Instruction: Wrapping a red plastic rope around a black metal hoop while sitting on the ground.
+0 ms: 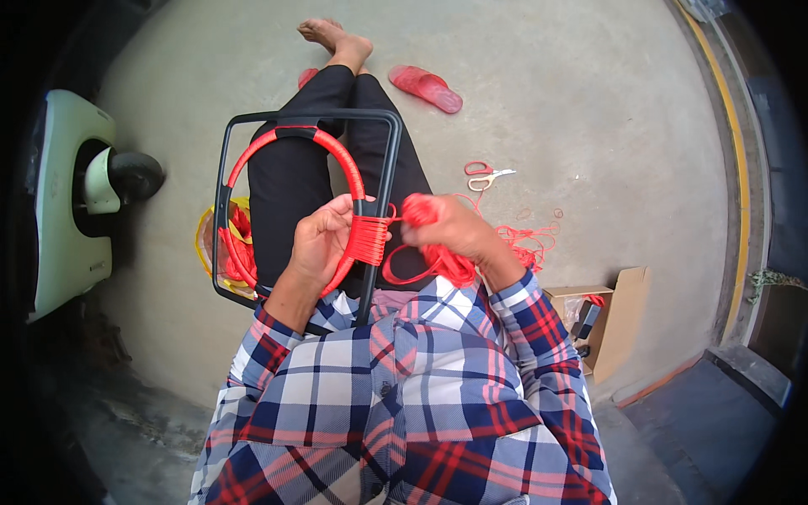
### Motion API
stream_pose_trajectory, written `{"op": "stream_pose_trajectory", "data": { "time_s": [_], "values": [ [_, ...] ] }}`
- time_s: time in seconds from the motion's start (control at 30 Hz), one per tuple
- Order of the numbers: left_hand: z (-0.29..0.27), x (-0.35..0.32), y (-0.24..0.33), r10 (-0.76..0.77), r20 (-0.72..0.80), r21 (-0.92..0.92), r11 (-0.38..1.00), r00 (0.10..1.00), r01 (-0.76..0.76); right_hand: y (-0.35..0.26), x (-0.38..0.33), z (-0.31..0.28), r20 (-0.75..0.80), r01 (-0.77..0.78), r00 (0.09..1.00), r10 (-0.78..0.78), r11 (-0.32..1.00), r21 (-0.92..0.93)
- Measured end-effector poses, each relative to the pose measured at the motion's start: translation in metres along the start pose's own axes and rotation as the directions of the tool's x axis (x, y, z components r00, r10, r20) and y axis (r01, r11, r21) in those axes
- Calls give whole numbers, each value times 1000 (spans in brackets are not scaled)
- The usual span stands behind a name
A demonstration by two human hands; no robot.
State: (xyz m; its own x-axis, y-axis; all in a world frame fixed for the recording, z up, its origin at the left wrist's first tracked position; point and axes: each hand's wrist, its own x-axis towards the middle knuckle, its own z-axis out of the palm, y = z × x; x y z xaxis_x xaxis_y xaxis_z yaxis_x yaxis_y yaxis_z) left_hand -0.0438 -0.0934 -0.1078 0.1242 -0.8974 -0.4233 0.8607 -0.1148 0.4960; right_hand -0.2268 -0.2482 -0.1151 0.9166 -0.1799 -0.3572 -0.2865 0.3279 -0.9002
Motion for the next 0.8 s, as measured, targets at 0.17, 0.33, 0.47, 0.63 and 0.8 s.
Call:
{"op": "stream_pose_trajectory", "data": {
  "time_s": [0.17, 0.33, 0.47, 0.63, 0.8],
  "values": [
    [2, 0, 5, -77, -13, 10, 997, 997, 77, -8, -5, 18, -420, 336, 904, -76, 732, 592],
    [9, -1, 6, -141, -53, -66, 988, 989, 138, -2, 4, 24, -403, 415, 905, -136, 484, 770],
    [9, 0, 4, -86, -97, -66, 995, 992, 80, -8, 5, 25, -473, 258, 881, 18, 819, 513],
    [8, -10, 0, -80, -97, 55, 995, 992, 86, -26, 2, 46, -491, 89, 871, 3, 982, 164],
    [-8, -18, -9, -59, -63, -5, 998, 996, 59, -30, -2, 57, -390, 37, 918, -80, 993, -116]
  ]
}}
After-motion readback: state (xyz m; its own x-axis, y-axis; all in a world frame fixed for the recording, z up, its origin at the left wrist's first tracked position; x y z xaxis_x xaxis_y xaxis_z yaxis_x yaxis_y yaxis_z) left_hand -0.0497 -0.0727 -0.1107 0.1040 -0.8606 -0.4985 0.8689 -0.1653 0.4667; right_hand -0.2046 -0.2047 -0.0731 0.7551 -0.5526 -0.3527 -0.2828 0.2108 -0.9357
